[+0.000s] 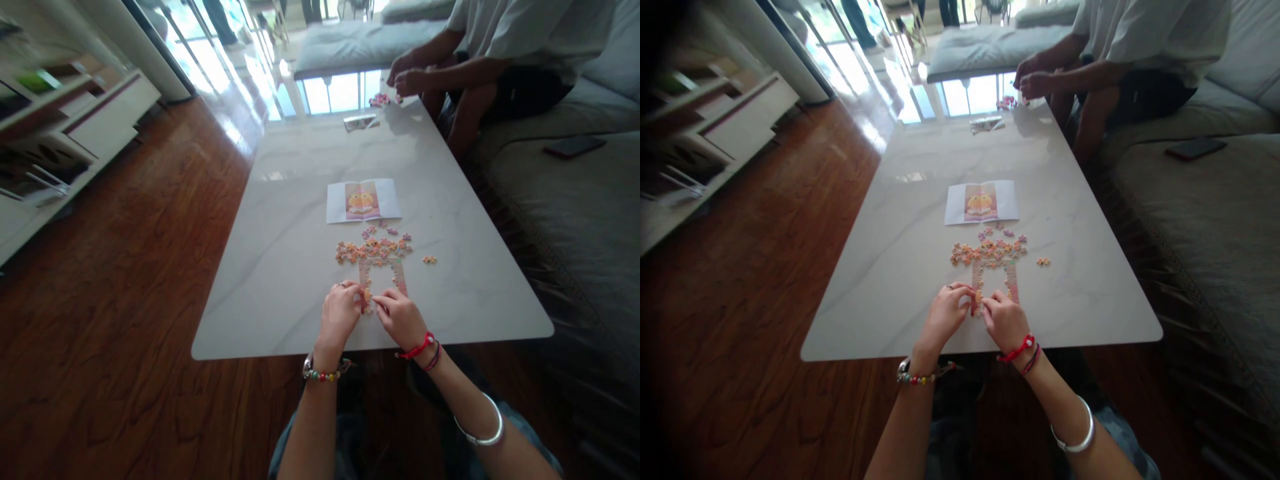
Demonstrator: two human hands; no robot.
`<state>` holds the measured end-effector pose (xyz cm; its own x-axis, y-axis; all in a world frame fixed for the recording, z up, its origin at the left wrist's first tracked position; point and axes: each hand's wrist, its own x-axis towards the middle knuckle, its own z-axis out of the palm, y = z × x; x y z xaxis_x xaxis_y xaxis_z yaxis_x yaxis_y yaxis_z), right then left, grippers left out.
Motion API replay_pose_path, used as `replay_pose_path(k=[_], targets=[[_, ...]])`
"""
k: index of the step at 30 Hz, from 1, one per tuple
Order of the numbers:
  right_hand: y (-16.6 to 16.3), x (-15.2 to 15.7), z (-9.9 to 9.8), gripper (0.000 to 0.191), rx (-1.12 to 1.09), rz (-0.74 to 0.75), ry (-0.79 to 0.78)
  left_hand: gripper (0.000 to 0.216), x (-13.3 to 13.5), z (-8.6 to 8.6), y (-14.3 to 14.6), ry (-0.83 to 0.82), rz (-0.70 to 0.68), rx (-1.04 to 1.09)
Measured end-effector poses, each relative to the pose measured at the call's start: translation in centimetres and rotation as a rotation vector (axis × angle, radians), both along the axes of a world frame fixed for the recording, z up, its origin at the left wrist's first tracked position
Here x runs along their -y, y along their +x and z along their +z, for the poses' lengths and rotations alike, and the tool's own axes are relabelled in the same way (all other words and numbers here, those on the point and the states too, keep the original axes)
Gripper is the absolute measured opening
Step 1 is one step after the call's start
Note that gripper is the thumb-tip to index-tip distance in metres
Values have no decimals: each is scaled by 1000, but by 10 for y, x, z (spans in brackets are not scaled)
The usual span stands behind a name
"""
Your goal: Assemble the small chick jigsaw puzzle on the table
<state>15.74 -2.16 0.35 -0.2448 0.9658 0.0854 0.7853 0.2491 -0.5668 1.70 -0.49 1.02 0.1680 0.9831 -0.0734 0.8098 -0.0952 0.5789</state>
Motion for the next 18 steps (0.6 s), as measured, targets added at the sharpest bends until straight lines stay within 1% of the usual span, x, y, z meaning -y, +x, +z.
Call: replay_pose_path(k=[2,3,5,8,10,12,18], targets=[[16,-19,2,23,-248,-133,10,18,-8,5,-4,16,51,94],[25,-29,4,25,-370,-206,10,16,-13,8,-5,43,100,147],[42,-49,7,32,-596,-336,10,13,-26,15,-4,143,187,299],[59,-65,11,39,-768,-437,63,21,-41,24,7,285,258,498],[63,-65,15,40,-791,-458,98,23,-44,27,16,350,275,553],[63,-62,18,39,-765,-451,111,22,-43,26,22,379,271,567],[57,-57,26,35,-635,-388,144,22,-43,22,21,379,272,555]])
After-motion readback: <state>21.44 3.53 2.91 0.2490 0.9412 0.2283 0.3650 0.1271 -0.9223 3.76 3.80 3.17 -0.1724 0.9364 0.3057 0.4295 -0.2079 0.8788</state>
